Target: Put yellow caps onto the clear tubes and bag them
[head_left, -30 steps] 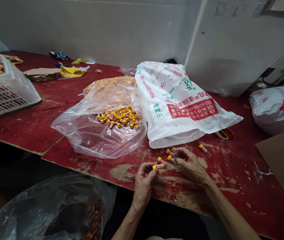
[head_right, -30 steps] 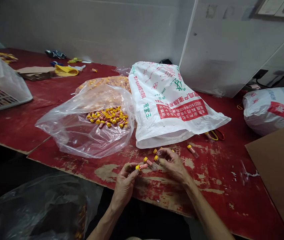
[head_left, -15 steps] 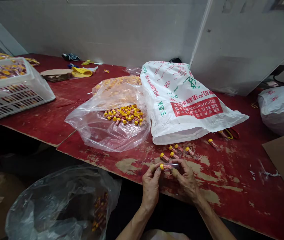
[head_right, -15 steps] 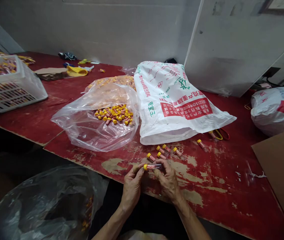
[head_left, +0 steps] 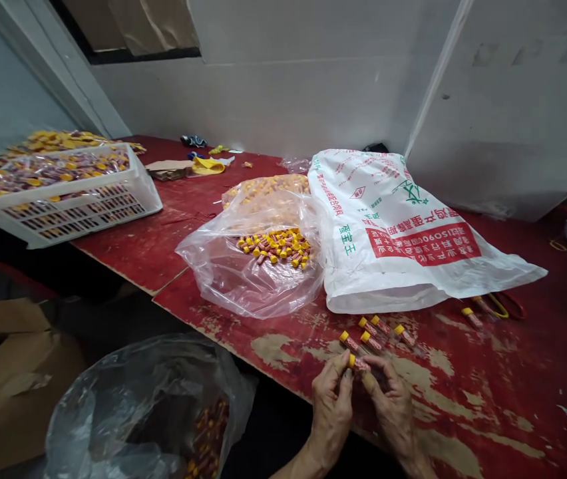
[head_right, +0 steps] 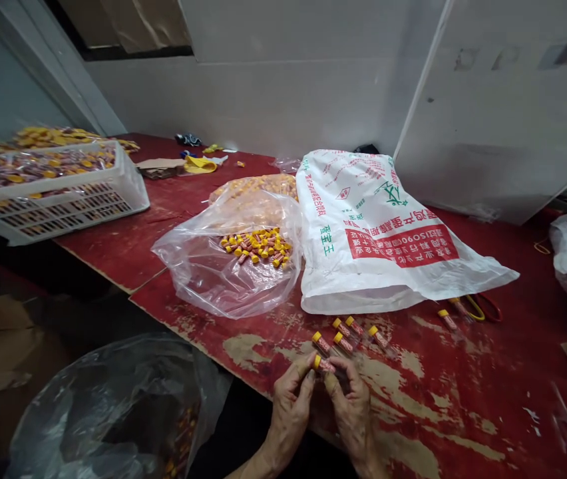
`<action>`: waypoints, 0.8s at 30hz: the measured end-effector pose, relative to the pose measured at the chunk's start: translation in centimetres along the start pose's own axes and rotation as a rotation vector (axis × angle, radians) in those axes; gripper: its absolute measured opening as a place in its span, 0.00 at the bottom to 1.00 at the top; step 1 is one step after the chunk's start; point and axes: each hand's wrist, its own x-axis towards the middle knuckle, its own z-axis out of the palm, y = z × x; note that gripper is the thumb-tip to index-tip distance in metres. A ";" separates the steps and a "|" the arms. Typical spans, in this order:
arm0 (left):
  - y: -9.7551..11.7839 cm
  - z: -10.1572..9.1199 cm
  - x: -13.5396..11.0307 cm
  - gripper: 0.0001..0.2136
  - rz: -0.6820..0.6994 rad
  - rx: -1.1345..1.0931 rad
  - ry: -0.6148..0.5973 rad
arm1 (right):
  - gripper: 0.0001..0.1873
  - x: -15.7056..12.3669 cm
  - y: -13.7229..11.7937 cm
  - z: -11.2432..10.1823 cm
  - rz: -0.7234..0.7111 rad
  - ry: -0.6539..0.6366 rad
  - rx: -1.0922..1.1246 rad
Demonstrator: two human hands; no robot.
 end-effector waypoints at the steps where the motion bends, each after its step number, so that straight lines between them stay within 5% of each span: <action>1: 0.0 0.1 0.1 0.13 0.011 0.019 -0.012 | 0.18 -0.1 0.3 0.3 0.013 0.034 0.015; 7: 2.0 -0.7 3.5 0.11 0.155 0.183 -0.171 | 0.20 2.1 -0.3 -1.6 0.129 0.048 0.107; 10: 2.8 -3.9 8.2 0.10 0.266 0.350 0.095 | 0.21 5.4 -1.3 -5.3 -0.026 0.295 -0.043; 13: 1.3 -7.3 15.4 0.11 0.212 0.576 0.369 | 0.20 8.4 -1.4 -9.5 -0.217 0.439 -0.316; 18: -2.9 -9.2 25.0 0.12 0.086 0.948 0.212 | 0.13 10.4 0.5 -12.6 -0.329 0.337 -0.693; 24: -4.6 -8.6 26.7 0.06 0.119 0.896 0.147 | 0.14 13.6 1.1 -11.6 -0.610 0.242 -1.162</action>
